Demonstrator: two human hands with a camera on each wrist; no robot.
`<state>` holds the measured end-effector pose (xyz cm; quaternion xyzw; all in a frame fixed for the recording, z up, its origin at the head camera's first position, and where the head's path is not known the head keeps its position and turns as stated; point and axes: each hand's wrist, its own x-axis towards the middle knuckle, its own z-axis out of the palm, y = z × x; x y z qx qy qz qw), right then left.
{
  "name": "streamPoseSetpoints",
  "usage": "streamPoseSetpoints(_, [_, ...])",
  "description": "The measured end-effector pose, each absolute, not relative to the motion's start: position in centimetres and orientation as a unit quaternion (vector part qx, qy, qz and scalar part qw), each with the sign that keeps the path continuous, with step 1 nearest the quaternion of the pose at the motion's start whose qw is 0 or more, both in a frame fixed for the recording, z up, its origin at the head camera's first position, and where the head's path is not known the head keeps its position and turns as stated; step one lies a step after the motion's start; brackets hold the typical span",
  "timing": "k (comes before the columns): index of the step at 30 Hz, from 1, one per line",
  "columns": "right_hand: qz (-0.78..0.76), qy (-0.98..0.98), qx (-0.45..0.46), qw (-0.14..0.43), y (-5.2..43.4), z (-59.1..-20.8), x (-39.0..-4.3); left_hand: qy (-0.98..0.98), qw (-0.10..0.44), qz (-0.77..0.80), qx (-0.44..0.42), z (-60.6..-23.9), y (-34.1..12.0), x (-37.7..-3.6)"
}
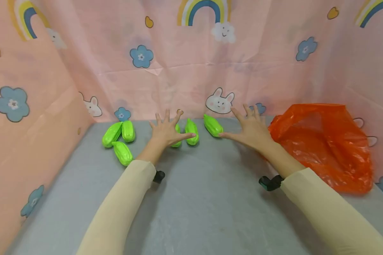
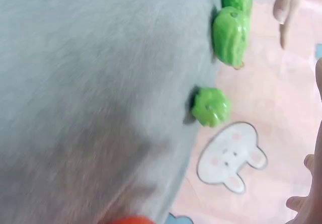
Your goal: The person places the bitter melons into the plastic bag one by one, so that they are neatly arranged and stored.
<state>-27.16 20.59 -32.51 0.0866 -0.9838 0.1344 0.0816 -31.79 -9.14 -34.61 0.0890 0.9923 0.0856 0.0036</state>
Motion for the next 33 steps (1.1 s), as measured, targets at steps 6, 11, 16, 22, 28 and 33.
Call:
streamPoseSetpoints(6, [0.158, -0.971, 0.096, 0.15, 23.3, -32.1, -24.2, 0.989, -0.003, 0.096, 0.112, -34.8, -8.2, -31.2])
streamPoseSetpoints(11, [0.181, -0.957, 0.084, 0.208, 26.1, -32.3, -21.7, 0.983, -0.014, 0.12, 0.14, -35.0, -6.7, -30.6])
streamPoseSetpoints(16, [0.191, -0.949, 0.065, 0.244, 29.0, -32.6, -19.6, 0.972, -0.017, 0.153, 0.179, -34.9, -4.7, -29.8])
streamPoseSetpoints(22, [0.194, -0.939, 0.051, 0.279, 31.5, -33.0, -18.1, 0.951, -0.012, 0.221, 0.217, -34.7, -2.0, -28.9])
streamPoseSetpoints(28, [0.207, -0.93, -0.005, 0.304, 34.2, -33.6, -16.7, 0.931, 0.001, 0.271, 0.244, -34.6, 1.0, -28.2])
streamPoseSetpoints(33, [0.23, -0.909, -0.072, 0.339, 36.7, -34.5, -15.4, 0.915, 0.021, 0.306, 0.26, -35.0, 3.9, -27.7])
